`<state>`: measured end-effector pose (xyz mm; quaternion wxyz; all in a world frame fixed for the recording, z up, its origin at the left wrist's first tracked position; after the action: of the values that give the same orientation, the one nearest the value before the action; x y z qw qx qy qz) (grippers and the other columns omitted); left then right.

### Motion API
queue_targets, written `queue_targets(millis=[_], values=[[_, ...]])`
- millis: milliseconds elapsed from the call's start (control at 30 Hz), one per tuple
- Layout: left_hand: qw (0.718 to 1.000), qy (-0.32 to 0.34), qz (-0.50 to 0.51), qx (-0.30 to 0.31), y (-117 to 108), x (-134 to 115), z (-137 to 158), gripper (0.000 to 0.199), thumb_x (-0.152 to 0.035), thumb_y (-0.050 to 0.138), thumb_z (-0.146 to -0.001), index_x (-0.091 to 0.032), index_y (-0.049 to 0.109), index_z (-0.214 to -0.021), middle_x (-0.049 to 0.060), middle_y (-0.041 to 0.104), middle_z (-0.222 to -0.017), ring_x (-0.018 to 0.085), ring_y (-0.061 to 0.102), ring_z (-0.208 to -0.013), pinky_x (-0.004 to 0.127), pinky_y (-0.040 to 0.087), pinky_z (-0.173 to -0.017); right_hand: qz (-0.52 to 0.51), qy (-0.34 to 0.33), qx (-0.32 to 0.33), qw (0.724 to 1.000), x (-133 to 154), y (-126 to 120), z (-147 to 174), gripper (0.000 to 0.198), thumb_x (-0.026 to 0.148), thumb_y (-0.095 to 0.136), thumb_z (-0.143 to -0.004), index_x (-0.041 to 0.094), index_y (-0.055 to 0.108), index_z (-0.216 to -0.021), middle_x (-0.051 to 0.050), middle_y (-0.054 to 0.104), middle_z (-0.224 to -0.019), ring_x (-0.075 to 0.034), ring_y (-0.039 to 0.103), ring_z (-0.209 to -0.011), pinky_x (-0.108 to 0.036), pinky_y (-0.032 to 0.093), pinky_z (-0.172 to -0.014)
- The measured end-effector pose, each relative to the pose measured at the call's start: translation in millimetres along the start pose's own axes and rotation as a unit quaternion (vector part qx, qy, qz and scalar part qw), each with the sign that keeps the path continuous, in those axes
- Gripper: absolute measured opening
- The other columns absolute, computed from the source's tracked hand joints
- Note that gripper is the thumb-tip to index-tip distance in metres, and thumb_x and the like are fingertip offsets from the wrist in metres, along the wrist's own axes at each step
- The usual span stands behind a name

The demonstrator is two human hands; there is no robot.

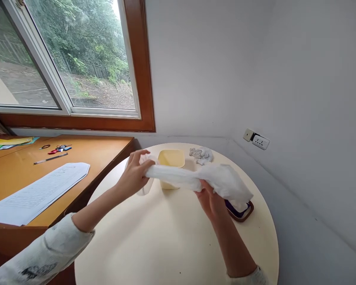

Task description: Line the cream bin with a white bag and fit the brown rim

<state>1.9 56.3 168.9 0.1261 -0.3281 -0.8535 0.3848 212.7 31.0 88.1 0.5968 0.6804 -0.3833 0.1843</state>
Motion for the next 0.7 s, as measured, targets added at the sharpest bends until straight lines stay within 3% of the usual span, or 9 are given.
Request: queue_targets(millis=[100,233,367,467,600,700], values=[[0.992,-0.011,0.063,-0.107,-11.0,-5.9,-35.8,0.031,-0.003,0.049,-0.065,-0.020,0.057,-0.090,0.009,0.034,-0.118,0.027,0.033,-0.109,0.043,0.037,-0.089,0.017,-0.107,-0.020,0.994,44.6,9.6,-17.5,0.044,0.017,0.066,-0.066,0.037,0.057,-0.104,0.006,0.058,-0.116,-0.018,0.046,-0.116,-0.041,0.042,-0.094],[0.975,-0.028,0.161,-0.153,9.1,-5.4,-73.0,0.036,0.000,0.046,-0.065,-0.021,0.057,-0.091,0.007,0.036,-0.112,0.022,0.037,-0.108,0.039,0.036,-0.093,0.050,-0.187,-0.011,0.981,81.3,17.3,-40.5,0.044,0.017,0.066,-0.066,0.036,0.057,-0.104,0.006,0.056,-0.118,-0.016,0.044,-0.118,-0.040,0.039,-0.097],[0.963,-0.062,0.245,-0.092,54.3,6.3,-89.4,0.039,-0.005,0.050,-0.069,-0.023,0.055,-0.102,0.007,0.037,-0.109,0.019,0.041,-0.106,0.035,0.037,-0.094,0.068,-0.207,-0.003,0.976,89.6,13.1,-63.5,0.042,0.015,0.068,-0.064,0.034,0.058,-0.101,0.005,0.056,-0.118,-0.016,0.047,-0.115,-0.038,0.041,-0.095],[0.964,-0.093,0.248,-0.020,83.0,16.2,-88.4,0.049,-0.021,0.061,-0.071,-0.026,0.047,-0.117,0.007,0.036,-0.113,0.022,0.039,-0.111,0.037,0.035,-0.095,0.101,-0.181,-0.035,0.978,82.8,4.2,-81.1,0.038,0.017,0.070,-0.062,0.031,0.059,-0.095,0.003,0.058,-0.114,-0.018,0.051,-0.110,-0.036,0.047,-0.087],[0.978,-0.133,0.160,0.033,94.2,31.5,-81.8,0.069,-0.039,0.070,-0.062,-0.025,0.039,-0.122,0.009,0.038,-0.114,0.027,0.037,-0.110,0.041,0.034,-0.093,0.175,-0.150,-0.063,0.971,71.9,-1.5,-100.7,0.023,0.020,0.069,-0.060,0.026,0.059,-0.080,0.000,0.064,-0.100,-0.019,0.054,-0.104,-0.032,0.049,-0.078],[0.975,-0.158,0.121,0.101,98.8,40.7,-78.2,0.058,-0.040,0.067,-0.063,-0.020,0.042,-0.112,0.007,0.050,-0.098,0.024,0.047,-0.093,0.036,0.041,-0.079,0.234,-0.135,-0.052,0.961,61.8,-0.9,-115.4,0.014,0.018,0.065,-0.059,0.025,0.056,-0.068,0.000,0.066,-0.084,-0.020,0.055,-0.098,-0.030,0.048,-0.075]])
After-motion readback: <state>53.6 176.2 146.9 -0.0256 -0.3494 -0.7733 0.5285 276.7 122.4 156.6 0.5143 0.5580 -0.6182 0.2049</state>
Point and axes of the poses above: each hand's wrist, its own z-axis away from the middle knuckle, its own y-axis out of the palm, x = y × z, the point moved 8 cm from there along -z, towards the middle knuckle
